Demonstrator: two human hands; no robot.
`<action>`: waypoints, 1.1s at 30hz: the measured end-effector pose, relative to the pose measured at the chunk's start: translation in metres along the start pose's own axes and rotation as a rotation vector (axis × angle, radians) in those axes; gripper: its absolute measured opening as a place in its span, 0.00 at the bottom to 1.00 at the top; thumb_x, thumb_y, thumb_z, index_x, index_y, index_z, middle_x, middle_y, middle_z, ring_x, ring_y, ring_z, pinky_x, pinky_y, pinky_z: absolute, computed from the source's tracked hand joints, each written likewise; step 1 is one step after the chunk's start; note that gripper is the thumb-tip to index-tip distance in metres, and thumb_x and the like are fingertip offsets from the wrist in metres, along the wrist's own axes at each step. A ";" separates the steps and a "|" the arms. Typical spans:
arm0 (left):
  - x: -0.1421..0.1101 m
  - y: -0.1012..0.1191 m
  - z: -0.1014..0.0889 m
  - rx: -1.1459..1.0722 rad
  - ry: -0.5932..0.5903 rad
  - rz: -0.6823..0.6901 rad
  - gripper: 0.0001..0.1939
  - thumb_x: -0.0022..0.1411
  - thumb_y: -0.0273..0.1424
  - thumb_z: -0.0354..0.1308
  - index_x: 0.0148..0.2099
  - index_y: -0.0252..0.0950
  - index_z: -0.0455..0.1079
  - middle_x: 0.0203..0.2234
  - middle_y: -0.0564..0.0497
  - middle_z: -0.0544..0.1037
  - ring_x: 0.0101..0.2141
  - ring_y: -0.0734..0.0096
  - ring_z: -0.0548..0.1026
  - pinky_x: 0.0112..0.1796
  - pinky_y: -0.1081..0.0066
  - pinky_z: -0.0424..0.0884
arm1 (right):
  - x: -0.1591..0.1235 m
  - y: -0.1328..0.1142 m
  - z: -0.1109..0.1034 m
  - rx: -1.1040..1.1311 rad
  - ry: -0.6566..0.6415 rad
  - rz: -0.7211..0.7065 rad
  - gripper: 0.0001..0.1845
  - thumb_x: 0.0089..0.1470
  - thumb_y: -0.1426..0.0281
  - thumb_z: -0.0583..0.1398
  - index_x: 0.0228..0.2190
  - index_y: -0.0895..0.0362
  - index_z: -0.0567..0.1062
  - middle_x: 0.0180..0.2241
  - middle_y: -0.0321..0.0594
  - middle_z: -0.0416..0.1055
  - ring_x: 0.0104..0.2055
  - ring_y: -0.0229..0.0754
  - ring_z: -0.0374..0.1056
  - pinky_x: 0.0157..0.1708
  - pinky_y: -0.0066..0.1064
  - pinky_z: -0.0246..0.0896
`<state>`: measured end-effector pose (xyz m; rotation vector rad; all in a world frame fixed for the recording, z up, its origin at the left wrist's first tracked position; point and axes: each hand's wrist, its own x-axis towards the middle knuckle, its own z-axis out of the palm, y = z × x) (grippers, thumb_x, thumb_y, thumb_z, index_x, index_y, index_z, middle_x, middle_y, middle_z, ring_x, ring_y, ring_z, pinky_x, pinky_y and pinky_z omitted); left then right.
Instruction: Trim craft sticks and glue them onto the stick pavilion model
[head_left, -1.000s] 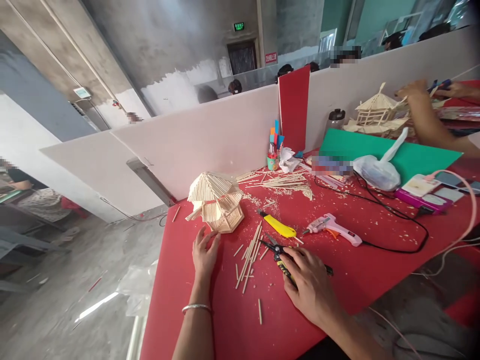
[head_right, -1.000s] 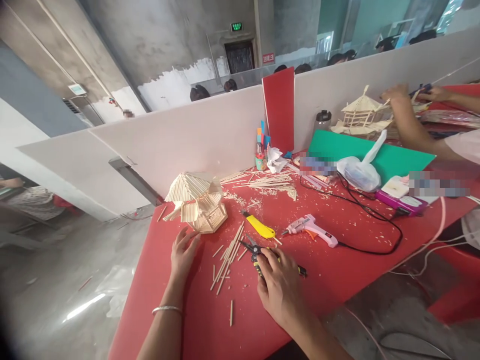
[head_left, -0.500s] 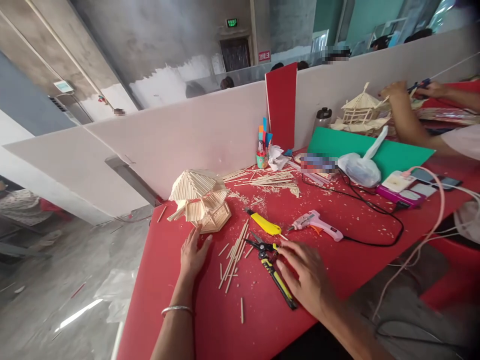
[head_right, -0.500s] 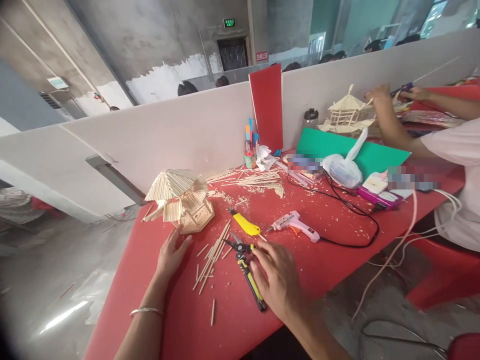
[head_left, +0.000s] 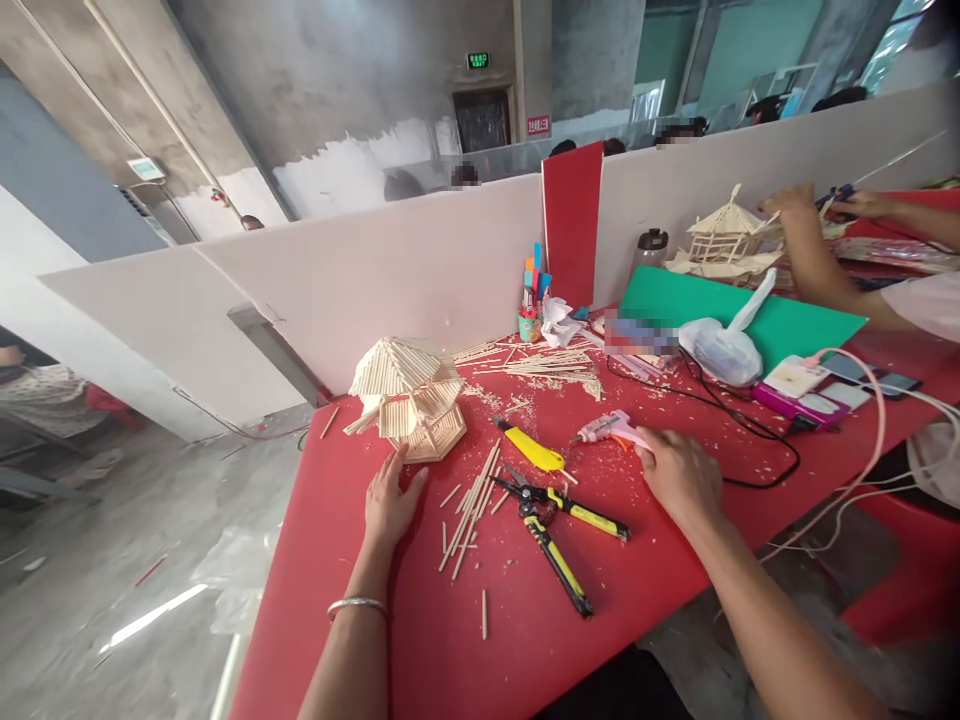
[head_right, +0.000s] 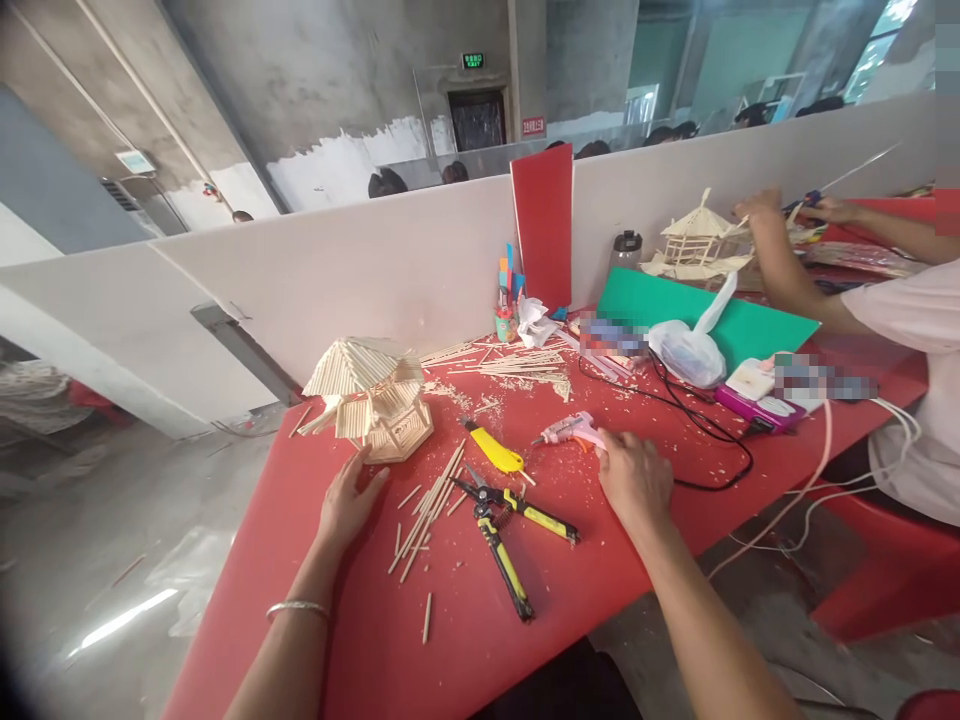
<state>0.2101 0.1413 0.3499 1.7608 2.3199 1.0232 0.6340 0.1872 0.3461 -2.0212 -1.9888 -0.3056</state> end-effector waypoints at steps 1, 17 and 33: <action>0.000 0.000 0.000 0.003 0.003 0.001 0.24 0.59 0.42 0.57 0.57 0.41 0.72 0.54 0.43 0.76 0.53 0.52 0.74 0.54 0.55 0.67 | 0.007 -0.002 -0.001 0.002 -0.023 0.007 0.18 0.60 0.72 0.58 0.51 0.55 0.75 0.40 0.50 0.75 0.39 0.50 0.69 0.29 0.35 0.55; -0.003 0.000 -0.001 -0.053 0.039 0.014 0.20 0.58 0.40 0.59 0.51 0.41 0.76 0.52 0.46 0.78 0.50 0.53 0.76 0.52 0.57 0.71 | 0.049 -0.136 -0.036 0.596 0.081 -0.591 0.11 0.62 0.71 0.57 0.42 0.53 0.79 0.41 0.40 0.78 0.41 0.42 0.71 0.41 0.32 0.63; -0.005 0.013 -0.008 -0.176 0.048 -0.034 0.12 0.56 0.40 0.58 0.36 0.43 0.80 0.41 0.50 0.83 0.44 0.56 0.79 0.49 0.60 0.73 | 0.033 -0.128 -0.027 0.570 0.107 -0.724 0.11 0.64 0.70 0.57 0.35 0.54 0.80 0.31 0.39 0.77 0.34 0.40 0.69 0.37 0.32 0.54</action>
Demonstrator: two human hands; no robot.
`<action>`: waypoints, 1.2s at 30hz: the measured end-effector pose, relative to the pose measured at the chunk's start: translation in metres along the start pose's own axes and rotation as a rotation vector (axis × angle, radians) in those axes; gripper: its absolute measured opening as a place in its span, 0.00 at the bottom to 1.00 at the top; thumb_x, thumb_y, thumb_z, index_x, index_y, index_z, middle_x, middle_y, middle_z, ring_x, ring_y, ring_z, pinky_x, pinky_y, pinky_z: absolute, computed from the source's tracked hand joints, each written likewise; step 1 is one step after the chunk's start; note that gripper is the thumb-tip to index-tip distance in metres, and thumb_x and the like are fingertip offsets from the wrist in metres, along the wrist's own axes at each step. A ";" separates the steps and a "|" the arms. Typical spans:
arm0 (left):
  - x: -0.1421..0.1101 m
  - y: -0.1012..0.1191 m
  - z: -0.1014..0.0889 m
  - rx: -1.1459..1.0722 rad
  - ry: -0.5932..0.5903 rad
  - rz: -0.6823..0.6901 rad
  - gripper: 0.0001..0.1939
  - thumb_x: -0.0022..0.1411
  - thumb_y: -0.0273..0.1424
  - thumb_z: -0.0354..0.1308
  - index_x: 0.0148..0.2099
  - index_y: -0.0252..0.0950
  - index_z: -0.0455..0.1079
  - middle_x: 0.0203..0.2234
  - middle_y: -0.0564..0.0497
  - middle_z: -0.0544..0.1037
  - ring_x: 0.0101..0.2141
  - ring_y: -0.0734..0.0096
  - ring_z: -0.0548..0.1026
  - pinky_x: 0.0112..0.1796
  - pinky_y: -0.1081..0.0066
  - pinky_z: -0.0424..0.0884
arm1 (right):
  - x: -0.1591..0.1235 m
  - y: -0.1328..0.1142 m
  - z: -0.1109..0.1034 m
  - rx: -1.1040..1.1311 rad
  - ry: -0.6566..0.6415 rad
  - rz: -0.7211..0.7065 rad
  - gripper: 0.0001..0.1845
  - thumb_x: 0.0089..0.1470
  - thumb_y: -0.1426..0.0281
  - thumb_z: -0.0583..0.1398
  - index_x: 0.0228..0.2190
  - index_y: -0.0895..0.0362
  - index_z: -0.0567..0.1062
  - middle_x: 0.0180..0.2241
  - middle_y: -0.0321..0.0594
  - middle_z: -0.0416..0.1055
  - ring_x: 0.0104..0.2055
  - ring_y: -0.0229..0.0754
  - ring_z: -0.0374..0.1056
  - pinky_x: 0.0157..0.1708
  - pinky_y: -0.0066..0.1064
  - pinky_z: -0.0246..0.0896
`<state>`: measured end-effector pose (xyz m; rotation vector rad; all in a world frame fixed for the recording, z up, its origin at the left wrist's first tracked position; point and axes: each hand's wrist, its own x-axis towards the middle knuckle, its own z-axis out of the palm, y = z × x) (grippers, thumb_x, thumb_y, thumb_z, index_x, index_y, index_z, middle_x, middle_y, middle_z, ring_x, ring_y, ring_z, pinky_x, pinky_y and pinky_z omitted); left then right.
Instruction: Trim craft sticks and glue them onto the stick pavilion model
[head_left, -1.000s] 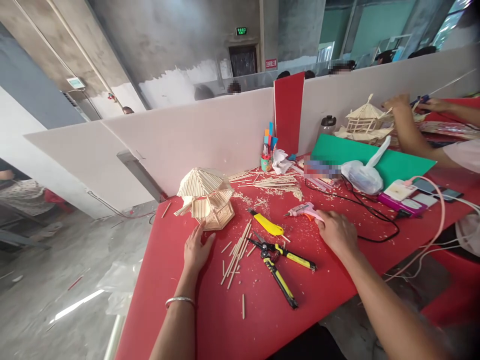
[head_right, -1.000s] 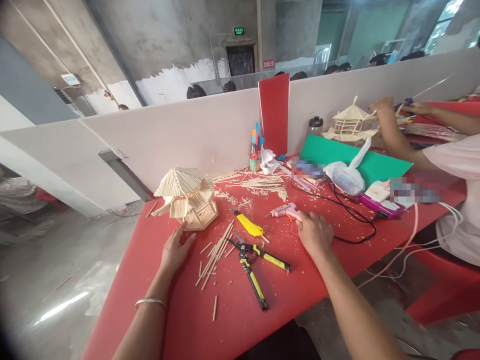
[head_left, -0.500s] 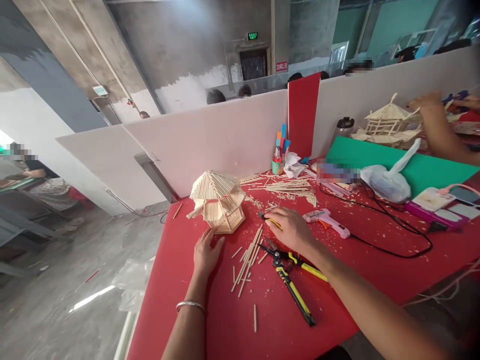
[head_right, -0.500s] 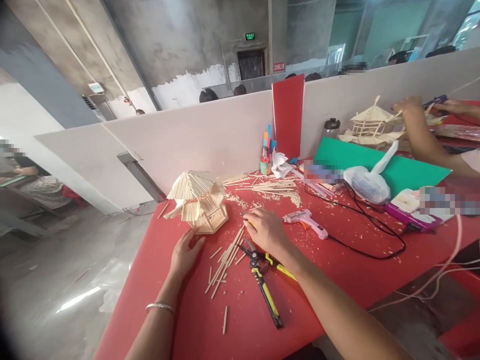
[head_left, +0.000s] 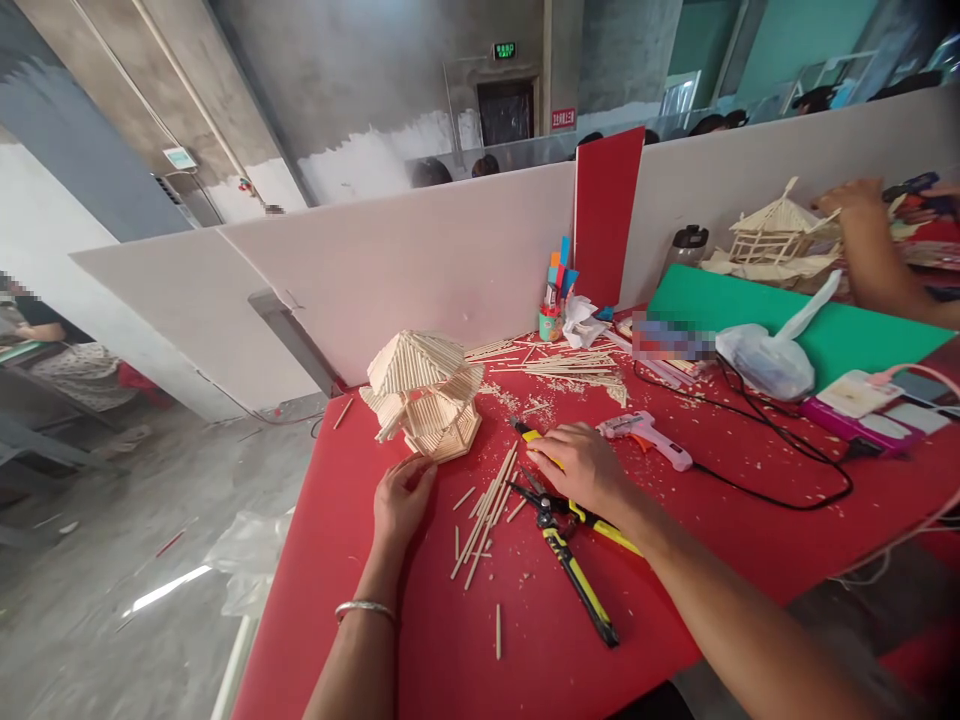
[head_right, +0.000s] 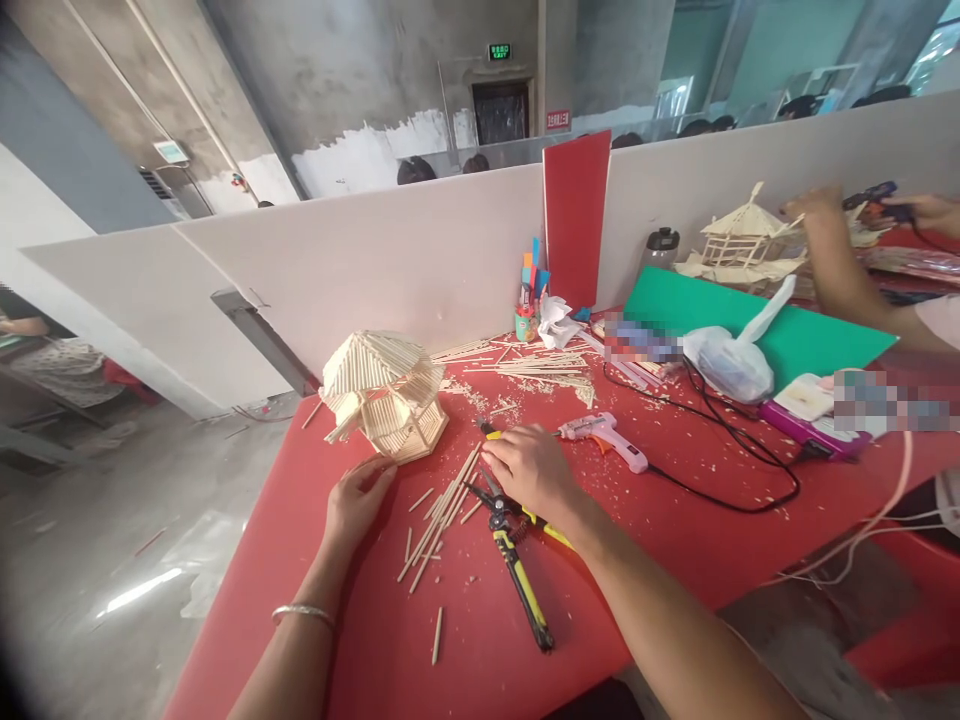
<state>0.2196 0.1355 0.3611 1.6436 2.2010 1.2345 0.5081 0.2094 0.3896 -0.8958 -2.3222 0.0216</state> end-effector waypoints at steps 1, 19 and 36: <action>0.000 0.000 0.000 0.000 0.001 -0.004 0.11 0.56 0.40 0.58 0.36 0.44 0.80 0.41 0.50 0.83 0.44 0.56 0.79 0.49 0.60 0.73 | 0.000 -0.001 0.001 0.010 -0.007 -0.013 0.10 0.64 0.70 0.57 0.35 0.54 0.79 0.32 0.39 0.77 0.34 0.40 0.69 0.37 0.32 0.54; -0.001 0.009 0.001 -0.099 -0.045 -0.006 0.13 0.54 0.41 0.57 0.25 0.43 0.78 0.35 0.50 0.84 0.38 0.60 0.79 0.43 0.62 0.75 | -0.005 -0.011 0.009 0.115 -0.147 -0.143 0.12 0.64 0.71 0.58 0.30 0.55 0.79 0.26 0.36 0.75 0.31 0.37 0.68 0.37 0.31 0.52; -0.002 0.010 -0.001 -0.142 -0.004 -0.093 0.18 0.52 0.39 0.58 0.42 0.37 0.79 0.46 0.45 0.81 0.43 0.57 0.79 0.46 0.63 0.72 | -0.007 -0.010 0.014 0.132 -0.126 -0.193 0.10 0.63 0.72 0.58 0.31 0.55 0.79 0.26 0.36 0.75 0.30 0.37 0.68 0.37 0.30 0.52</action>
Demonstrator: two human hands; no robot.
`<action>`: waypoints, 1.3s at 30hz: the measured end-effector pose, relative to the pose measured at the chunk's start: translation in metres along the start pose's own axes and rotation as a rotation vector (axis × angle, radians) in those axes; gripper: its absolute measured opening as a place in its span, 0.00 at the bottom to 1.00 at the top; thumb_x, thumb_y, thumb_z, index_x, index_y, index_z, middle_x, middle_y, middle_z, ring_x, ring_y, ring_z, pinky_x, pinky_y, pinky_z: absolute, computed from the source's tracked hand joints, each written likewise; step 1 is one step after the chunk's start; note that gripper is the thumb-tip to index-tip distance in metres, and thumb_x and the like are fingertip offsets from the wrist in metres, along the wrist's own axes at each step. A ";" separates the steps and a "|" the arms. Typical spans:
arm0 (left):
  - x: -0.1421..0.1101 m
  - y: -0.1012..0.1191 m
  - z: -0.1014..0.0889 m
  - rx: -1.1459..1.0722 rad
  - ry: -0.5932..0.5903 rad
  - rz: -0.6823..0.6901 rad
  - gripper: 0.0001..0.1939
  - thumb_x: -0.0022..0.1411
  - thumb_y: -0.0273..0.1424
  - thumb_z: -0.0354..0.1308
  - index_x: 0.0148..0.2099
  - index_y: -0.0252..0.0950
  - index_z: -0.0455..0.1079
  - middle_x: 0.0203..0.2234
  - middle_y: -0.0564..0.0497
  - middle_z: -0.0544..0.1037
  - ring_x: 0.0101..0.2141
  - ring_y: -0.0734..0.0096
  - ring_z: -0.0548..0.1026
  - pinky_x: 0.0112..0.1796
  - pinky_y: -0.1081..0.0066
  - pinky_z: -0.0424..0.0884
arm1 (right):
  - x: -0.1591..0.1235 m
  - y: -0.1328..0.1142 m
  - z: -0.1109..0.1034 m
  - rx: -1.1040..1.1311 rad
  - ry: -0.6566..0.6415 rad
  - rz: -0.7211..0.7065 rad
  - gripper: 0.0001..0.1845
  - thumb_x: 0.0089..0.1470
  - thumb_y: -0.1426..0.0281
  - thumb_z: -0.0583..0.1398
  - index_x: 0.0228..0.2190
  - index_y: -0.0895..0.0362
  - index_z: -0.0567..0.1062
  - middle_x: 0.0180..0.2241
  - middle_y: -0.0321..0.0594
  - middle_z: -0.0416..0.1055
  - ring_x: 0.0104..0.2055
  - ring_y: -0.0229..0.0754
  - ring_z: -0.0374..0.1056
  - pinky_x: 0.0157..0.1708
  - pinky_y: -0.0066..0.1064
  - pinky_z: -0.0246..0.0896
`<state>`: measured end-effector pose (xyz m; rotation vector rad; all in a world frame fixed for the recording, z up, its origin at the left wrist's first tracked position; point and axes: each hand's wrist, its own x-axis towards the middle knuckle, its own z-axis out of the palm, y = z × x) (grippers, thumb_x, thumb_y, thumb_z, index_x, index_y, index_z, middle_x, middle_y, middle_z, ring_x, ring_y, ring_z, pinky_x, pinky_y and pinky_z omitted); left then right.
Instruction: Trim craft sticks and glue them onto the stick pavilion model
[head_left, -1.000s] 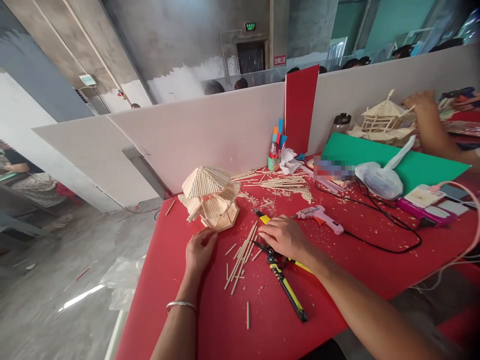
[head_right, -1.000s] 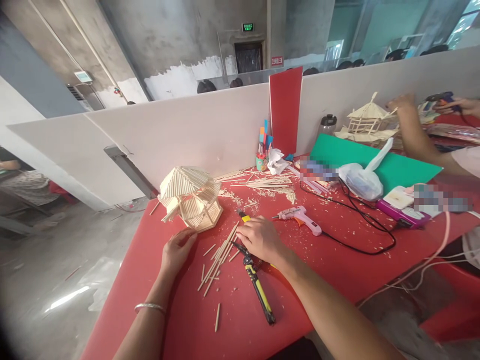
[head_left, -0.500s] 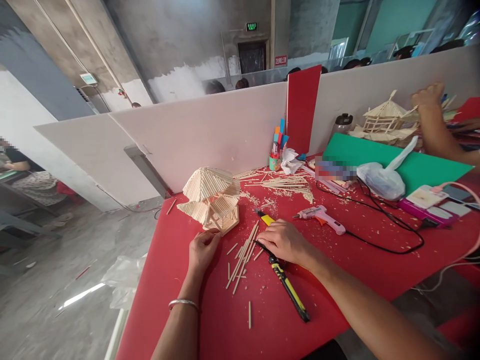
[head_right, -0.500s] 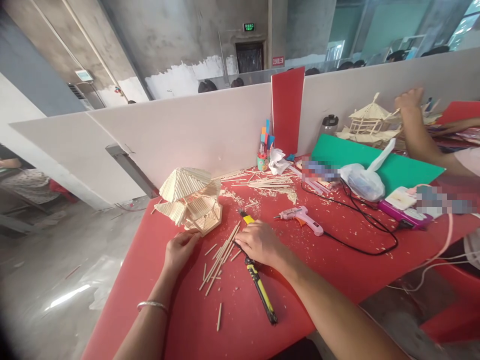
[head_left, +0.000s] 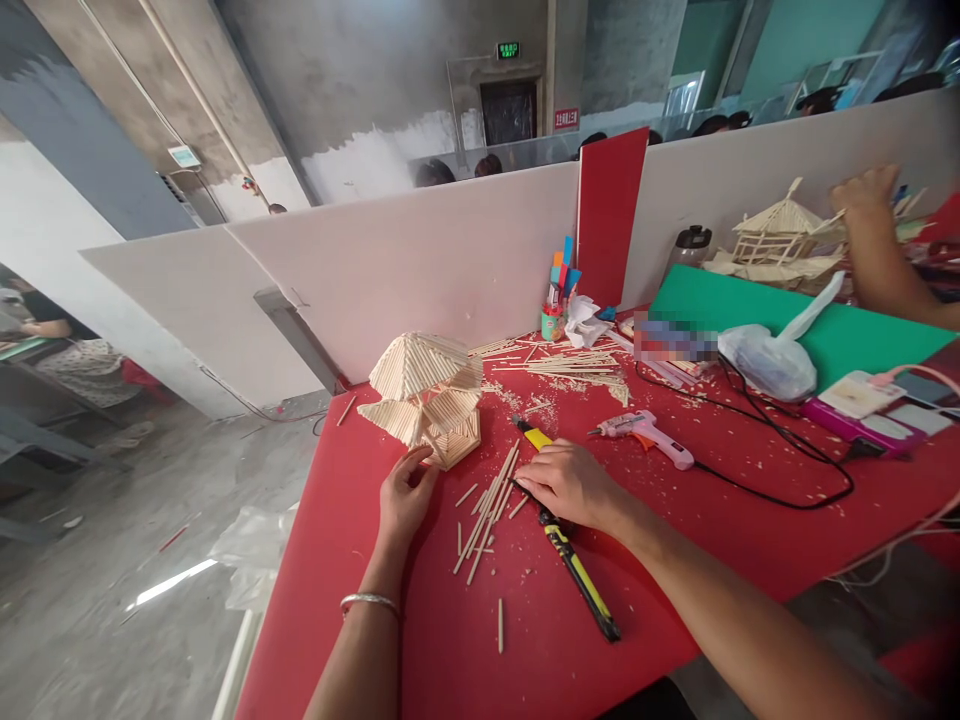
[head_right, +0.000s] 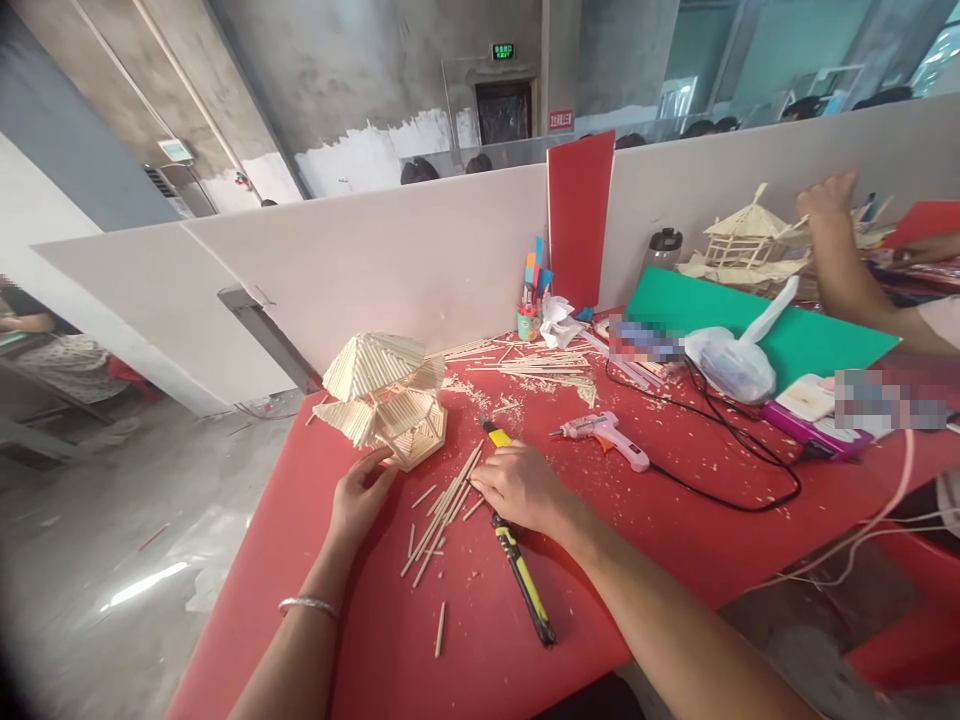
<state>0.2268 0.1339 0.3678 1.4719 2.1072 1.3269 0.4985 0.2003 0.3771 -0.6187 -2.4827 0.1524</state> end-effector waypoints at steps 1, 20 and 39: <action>0.000 0.000 0.001 -0.003 -0.013 -0.003 0.19 0.52 0.40 0.58 0.43 0.37 0.79 0.47 0.45 0.81 0.43 0.56 0.79 0.46 0.62 0.72 | 0.000 0.000 0.000 -0.003 -0.003 -0.003 0.10 0.63 0.72 0.59 0.31 0.55 0.79 0.26 0.36 0.75 0.30 0.37 0.68 0.36 0.30 0.52; -0.009 0.018 0.001 -0.205 -0.171 -0.113 0.20 0.41 0.29 0.52 0.35 0.38 0.81 0.33 0.50 0.84 0.38 0.57 0.79 0.42 0.64 0.72 | -0.002 0.002 0.003 0.013 -0.015 -0.017 0.09 0.63 0.71 0.59 0.34 0.55 0.80 0.26 0.37 0.75 0.30 0.38 0.68 0.35 0.30 0.54; -0.053 0.035 -0.005 0.350 -0.200 -0.025 0.11 0.59 0.35 0.53 0.33 0.41 0.76 0.26 0.54 0.78 0.27 0.69 0.74 0.28 0.74 0.63 | -0.001 -0.001 -0.001 -0.018 -0.053 -0.033 0.11 0.63 0.71 0.59 0.28 0.55 0.77 0.23 0.34 0.72 0.28 0.37 0.65 0.34 0.31 0.51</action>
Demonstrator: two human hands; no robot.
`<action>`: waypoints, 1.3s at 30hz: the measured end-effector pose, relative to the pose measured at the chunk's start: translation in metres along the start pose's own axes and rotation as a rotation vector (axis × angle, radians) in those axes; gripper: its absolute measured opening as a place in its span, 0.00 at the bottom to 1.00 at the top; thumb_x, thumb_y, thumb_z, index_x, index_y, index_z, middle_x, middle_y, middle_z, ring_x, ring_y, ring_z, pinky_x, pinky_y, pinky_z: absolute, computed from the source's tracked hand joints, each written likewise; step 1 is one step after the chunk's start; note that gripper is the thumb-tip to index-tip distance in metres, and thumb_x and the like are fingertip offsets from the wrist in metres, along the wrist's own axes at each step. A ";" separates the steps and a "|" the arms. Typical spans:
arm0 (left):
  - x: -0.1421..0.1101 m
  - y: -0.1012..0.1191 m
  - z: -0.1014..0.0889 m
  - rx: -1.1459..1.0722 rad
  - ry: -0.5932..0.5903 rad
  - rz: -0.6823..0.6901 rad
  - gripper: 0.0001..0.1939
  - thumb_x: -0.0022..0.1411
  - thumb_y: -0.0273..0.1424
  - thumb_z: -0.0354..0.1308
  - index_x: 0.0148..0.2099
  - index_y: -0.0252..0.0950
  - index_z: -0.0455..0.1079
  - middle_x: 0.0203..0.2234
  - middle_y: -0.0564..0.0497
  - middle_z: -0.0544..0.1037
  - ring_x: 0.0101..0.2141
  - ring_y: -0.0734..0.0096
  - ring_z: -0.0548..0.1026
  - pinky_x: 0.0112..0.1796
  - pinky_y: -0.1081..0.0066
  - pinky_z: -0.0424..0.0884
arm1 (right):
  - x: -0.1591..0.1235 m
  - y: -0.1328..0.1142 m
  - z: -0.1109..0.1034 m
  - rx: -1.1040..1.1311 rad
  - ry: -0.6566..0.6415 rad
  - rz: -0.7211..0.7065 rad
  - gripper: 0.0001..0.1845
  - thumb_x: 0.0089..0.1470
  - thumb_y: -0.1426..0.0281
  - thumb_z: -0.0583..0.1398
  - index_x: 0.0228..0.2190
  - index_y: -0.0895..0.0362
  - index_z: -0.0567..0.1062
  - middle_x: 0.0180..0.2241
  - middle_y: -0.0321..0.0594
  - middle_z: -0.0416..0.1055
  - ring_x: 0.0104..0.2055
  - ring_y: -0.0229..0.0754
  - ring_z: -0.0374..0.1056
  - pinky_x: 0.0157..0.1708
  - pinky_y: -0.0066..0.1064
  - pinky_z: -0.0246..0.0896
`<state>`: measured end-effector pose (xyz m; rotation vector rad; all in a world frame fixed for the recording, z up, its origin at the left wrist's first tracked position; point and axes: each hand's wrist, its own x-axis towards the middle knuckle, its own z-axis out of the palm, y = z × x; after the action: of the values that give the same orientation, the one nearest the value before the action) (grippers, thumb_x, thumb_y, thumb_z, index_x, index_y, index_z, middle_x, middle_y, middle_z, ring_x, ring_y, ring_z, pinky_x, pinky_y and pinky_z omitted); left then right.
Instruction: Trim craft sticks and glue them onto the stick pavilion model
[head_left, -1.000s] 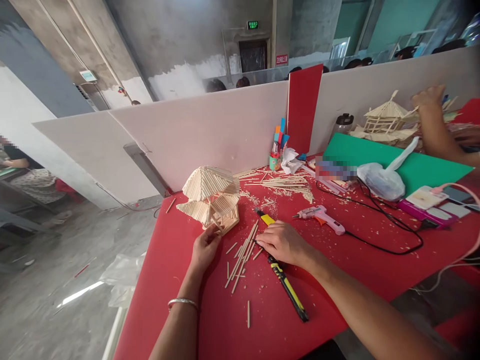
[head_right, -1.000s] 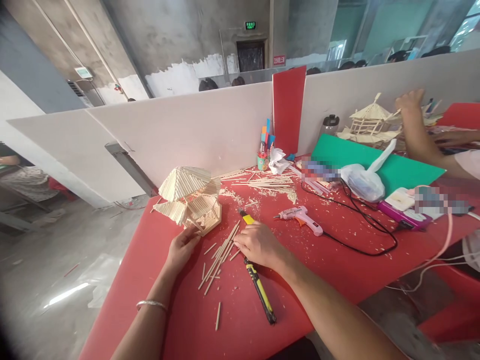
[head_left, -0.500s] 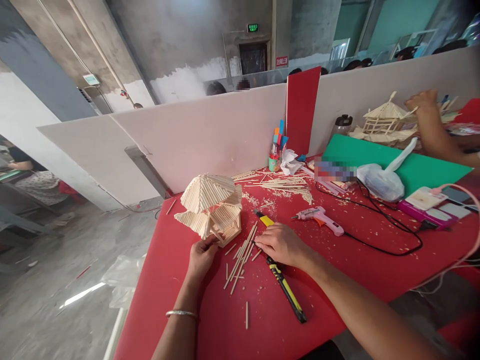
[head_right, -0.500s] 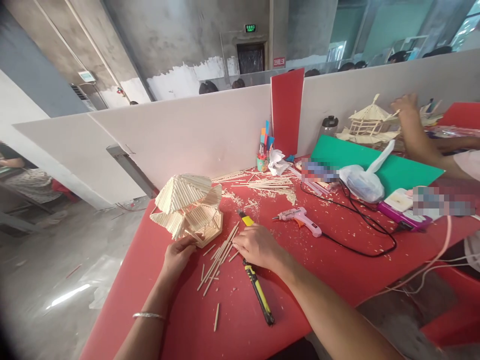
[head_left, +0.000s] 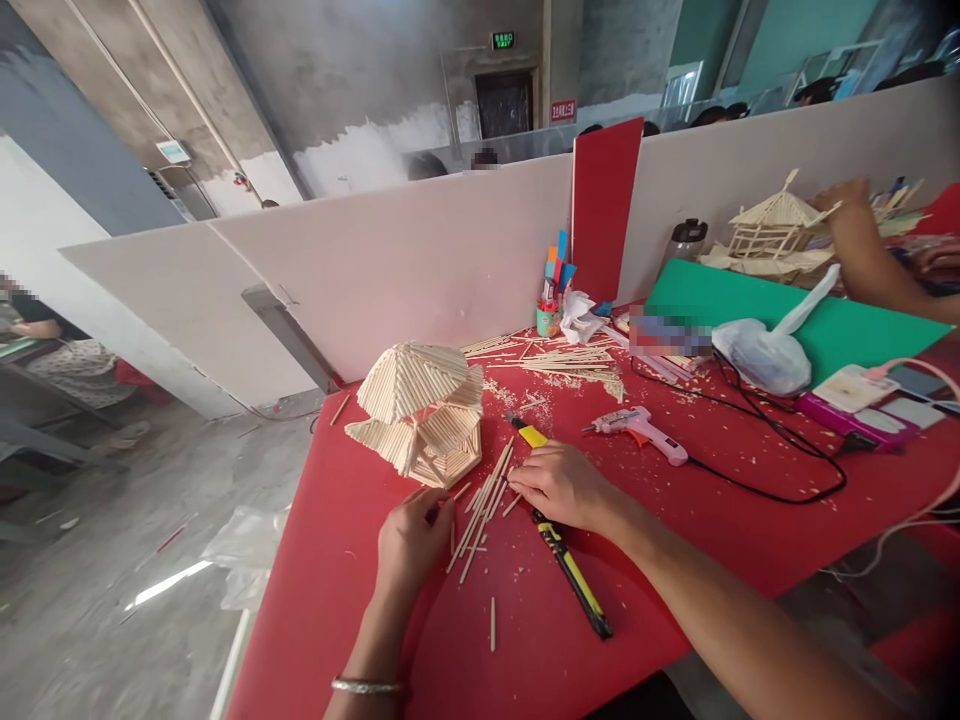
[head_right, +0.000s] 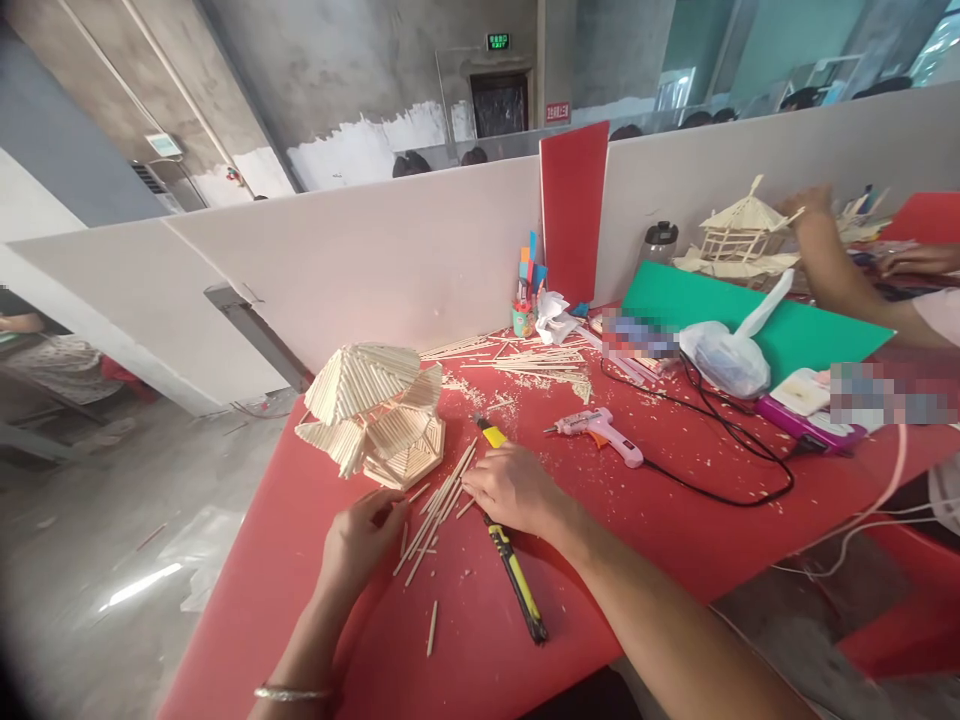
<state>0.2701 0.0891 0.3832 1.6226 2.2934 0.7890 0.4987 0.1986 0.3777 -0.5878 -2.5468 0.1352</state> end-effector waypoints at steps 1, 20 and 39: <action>-0.002 0.003 0.003 0.025 -0.013 0.014 0.11 0.60 0.34 0.53 0.36 0.41 0.78 0.28 0.53 0.79 0.28 0.69 0.74 0.28 0.74 0.62 | 0.000 0.000 0.001 0.007 0.003 -0.004 0.11 0.63 0.71 0.59 0.28 0.55 0.77 0.23 0.34 0.73 0.28 0.37 0.66 0.35 0.31 0.51; 0.000 0.014 0.009 -0.250 0.040 -0.038 0.09 0.59 0.31 0.54 0.25 0.39 0.64 0.23 0.53 0.69 0.24 0.70 0.67 0.28 0.72 0.59 | 0.000 -0.001 0.001 0.008 -0.009 0.002 0.12 0.63 0.71 0.58 0.28 0.56 0.76 0.23 0.35 0.71 0.28 0.37 0.65 0.35 0.30 0.53; -0.010 0.040 -0.002 -1.298 -0.248 -0.318 0.19 0.49 0.42 0.71 0.34 0.34 0.71 0.24 0.55 0.70 0.19 0.82 0.62 0.19 0.78 0.56 | -0.001 -0.001 -0.001 0.043 0.055 0.005 0.07 0.63 0.70 0.60 0.34 0.54 0.79 0.27 0.38 0.74 0.31 0.38 0.68 0.34 0.28 0.58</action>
<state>0.3050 0.0890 0.4051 0.6603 1.2198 1.4173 0.5001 0.1974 0.3783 -0.5742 -2.4828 0.1725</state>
